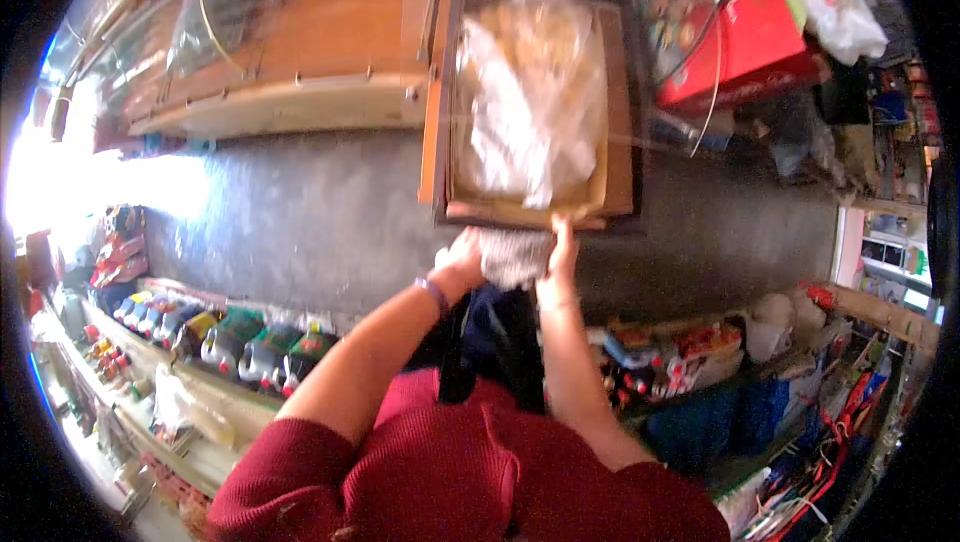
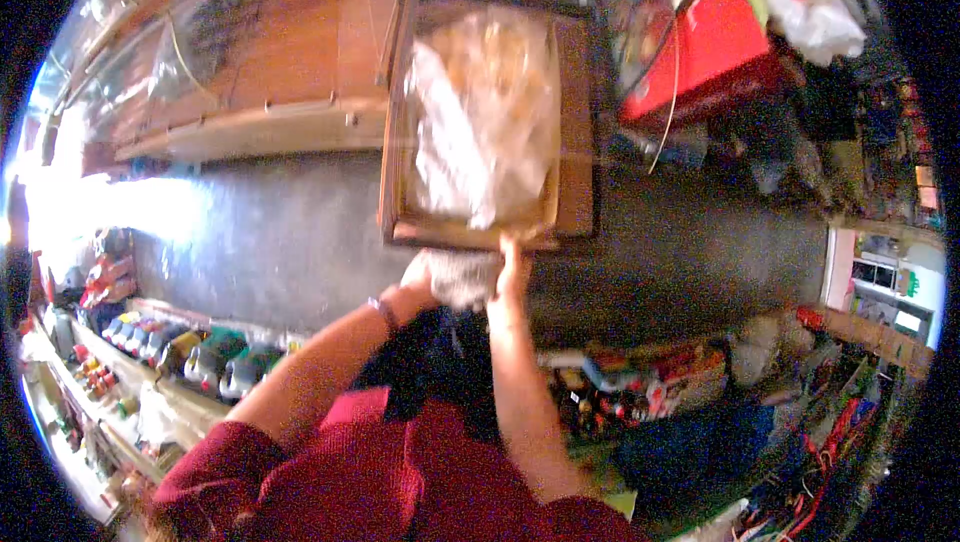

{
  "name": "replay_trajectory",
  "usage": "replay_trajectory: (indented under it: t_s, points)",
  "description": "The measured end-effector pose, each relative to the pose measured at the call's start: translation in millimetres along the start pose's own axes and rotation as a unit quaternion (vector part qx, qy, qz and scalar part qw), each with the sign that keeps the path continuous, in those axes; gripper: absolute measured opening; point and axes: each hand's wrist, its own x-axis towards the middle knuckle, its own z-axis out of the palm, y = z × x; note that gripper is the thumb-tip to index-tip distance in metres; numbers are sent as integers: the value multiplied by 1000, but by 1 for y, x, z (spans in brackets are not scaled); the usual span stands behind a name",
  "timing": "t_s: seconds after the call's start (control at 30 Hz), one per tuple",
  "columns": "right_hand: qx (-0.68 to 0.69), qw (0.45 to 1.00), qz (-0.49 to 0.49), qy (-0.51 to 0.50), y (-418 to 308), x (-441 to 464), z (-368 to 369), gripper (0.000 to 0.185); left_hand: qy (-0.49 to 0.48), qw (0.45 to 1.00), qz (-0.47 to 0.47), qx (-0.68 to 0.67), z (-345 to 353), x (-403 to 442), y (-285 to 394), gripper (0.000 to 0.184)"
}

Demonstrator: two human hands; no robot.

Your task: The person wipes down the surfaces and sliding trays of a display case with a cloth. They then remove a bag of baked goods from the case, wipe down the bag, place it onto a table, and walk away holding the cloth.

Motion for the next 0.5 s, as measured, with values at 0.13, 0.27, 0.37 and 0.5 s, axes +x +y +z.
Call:
replay_trajectory:
  t_s: [0.13, 0.27, 0.37, 0.5]
  points:
    - [-29, 998, -46, 10, -11, -15, 16, 35, 7, 992, -87, -88, -3, -9, 4, 49]
    - [-17, 999, -33, -6, -6, 15, 18, 35, 33, 992, -62, -107, -46, 1, 22, 44]
    - [2, 1000, 12, -14, -9, 31, 36, 32, 13, 995, -60, -77, -54, 0, 25, 52]
    - [4, 996, 69, -60, -13, 45, 49, 34, -18, 988, -118, -97, -46, -5, 23, 60]
